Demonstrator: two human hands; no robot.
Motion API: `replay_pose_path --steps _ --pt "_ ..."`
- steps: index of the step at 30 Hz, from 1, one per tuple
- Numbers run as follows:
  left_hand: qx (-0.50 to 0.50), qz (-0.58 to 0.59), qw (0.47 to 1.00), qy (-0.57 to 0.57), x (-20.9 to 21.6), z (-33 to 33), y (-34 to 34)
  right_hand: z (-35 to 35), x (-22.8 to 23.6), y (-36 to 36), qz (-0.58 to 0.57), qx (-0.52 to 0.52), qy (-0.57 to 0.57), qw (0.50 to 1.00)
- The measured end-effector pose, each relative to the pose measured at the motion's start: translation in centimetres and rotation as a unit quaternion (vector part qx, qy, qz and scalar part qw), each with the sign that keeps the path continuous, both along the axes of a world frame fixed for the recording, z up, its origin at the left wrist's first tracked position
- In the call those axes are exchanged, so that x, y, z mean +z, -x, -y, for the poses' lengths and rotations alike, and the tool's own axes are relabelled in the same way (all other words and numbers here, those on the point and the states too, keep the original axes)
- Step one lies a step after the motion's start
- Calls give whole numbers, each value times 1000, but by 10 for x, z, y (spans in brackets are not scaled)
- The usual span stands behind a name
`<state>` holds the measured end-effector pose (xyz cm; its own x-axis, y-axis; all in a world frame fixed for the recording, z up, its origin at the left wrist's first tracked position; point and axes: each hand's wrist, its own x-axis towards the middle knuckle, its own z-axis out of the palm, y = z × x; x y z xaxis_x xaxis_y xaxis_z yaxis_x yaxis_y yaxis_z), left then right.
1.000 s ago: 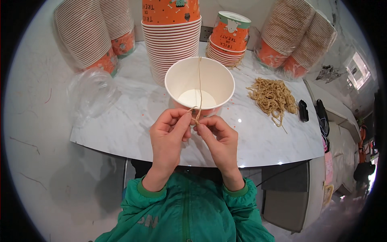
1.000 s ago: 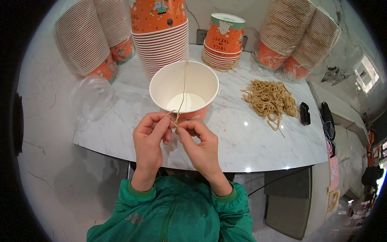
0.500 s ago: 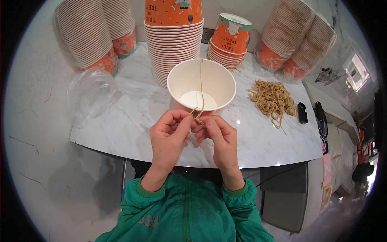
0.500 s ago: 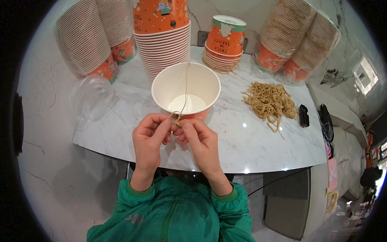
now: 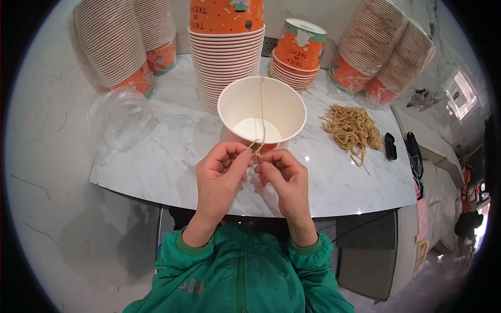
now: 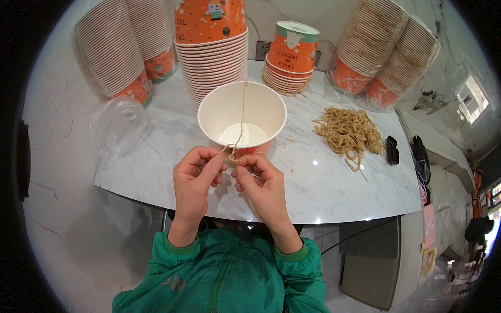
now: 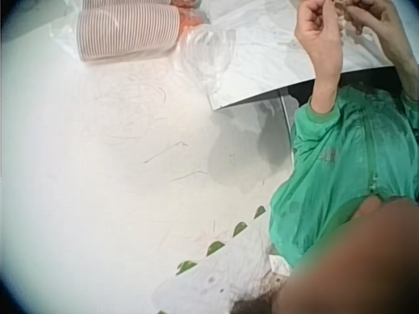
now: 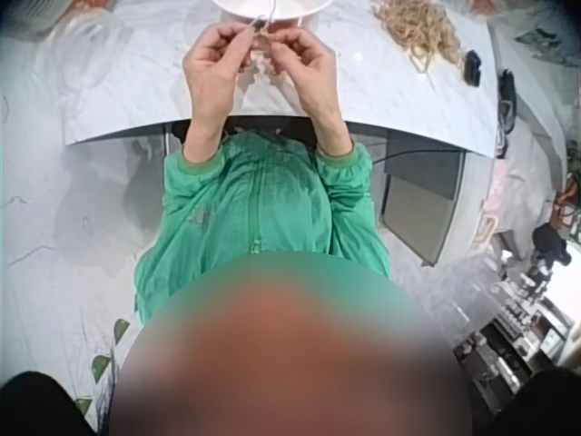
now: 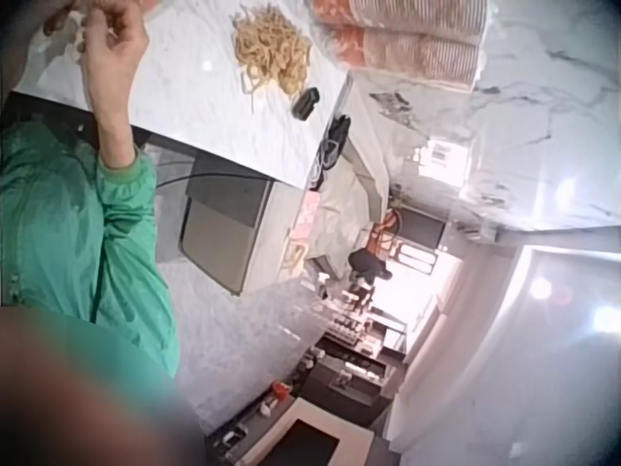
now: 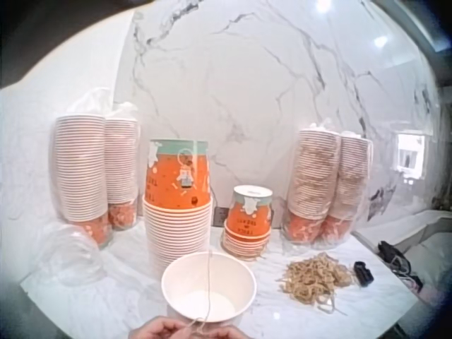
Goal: The recorder is manually tying thin strings onto the rims of decorated paper cups at a workstation.
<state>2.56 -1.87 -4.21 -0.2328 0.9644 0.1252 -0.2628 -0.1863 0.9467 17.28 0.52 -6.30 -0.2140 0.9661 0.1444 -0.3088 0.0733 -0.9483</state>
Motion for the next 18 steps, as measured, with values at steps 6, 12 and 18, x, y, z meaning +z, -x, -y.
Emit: replay_pose_path --steps 6,12,18 --pt "-10 1 1000 -3 0 0 -2 0 3 2 -41 14 30 999" --pt "-3 0 1000 0 4 -1 1 -1 -1 -3 -13 0 7 1000" --pt "-5 -1 1000 3 2 -1 2 1 4 3 -41 1 30 999"
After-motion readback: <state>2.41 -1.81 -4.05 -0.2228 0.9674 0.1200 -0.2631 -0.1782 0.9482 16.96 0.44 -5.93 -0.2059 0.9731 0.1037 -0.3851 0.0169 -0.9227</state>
